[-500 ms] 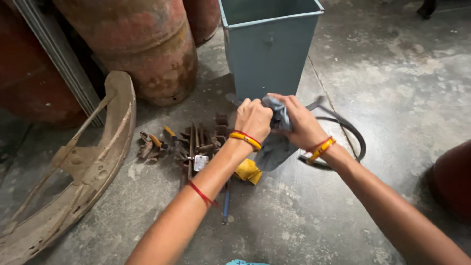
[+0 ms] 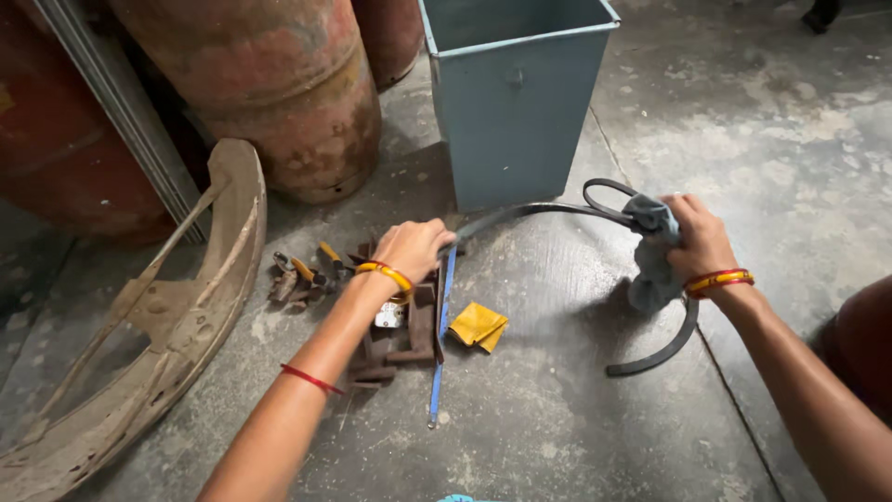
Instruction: The person sits on the floor and wipes several metal objects with a cloth, including a mirror, a curved metal strip, a yellow sponge, and a blue metal rod. The person places the cleaned items into a metal bin.
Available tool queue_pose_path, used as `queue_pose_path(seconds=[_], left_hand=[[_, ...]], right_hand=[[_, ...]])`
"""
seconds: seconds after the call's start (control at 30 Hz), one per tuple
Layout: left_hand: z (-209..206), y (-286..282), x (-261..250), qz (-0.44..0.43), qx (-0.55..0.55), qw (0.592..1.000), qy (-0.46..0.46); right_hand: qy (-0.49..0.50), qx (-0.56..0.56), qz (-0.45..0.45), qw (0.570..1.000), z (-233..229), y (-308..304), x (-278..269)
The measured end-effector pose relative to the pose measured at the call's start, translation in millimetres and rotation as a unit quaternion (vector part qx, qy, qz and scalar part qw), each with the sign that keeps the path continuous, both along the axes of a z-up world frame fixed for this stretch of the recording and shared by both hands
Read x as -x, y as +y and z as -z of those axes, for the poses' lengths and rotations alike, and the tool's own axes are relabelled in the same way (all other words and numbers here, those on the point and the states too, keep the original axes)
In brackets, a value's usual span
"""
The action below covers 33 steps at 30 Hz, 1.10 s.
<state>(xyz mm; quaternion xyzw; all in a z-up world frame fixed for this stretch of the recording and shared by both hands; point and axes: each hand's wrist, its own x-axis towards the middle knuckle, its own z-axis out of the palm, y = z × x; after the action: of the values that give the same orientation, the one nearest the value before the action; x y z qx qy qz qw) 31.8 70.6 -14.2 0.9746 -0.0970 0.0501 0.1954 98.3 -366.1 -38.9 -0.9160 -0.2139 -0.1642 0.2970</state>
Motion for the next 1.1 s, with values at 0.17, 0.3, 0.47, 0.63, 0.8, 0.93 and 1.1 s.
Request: queue_pose_path(seconds=[0.17, 0.3, 0.47, 0.63, 0.8, 0.93, 1.1], left_hand=[[-8, -49, -12, -0.011, 0.033, 0.999, -0.039], [-19, -83, -24, 0.048, 0.105, 0.992, -0.055], [-32, -108, -30, 0.021, 0.171, 0.978, -0.120], [-67, -96, -12, -0.044, 0.077, 0.996, -0.019], [-77, -80, -5, -0.104, 0.110, 0.989, 0.000], [-60, -89, -18, -0.019, 0.133, 0.991, -0.024], [-46, -113, -20, 0.055, 0.058, 0.997, -0.015]], right_hand=[[-0.089, 0.073, 0.023, 0.993, -35, 49, 32], [-0.165, 0.044, 0.006, 0.985, -77, 109, 68], [-0.231, 0.009, -0.070, 0.970, -103, 147, 86], [-0.222, -0.032, -0.036, 0.974, -85, 131, 68], [0.051, -0.288, 0.139, 0.946, -80, 95, 46], [0.097, -0.367, -0.108, 0.919, -98, 113, 59], [-0.166, 0.002, -0.153, 0.974, -105, 150, 82]])
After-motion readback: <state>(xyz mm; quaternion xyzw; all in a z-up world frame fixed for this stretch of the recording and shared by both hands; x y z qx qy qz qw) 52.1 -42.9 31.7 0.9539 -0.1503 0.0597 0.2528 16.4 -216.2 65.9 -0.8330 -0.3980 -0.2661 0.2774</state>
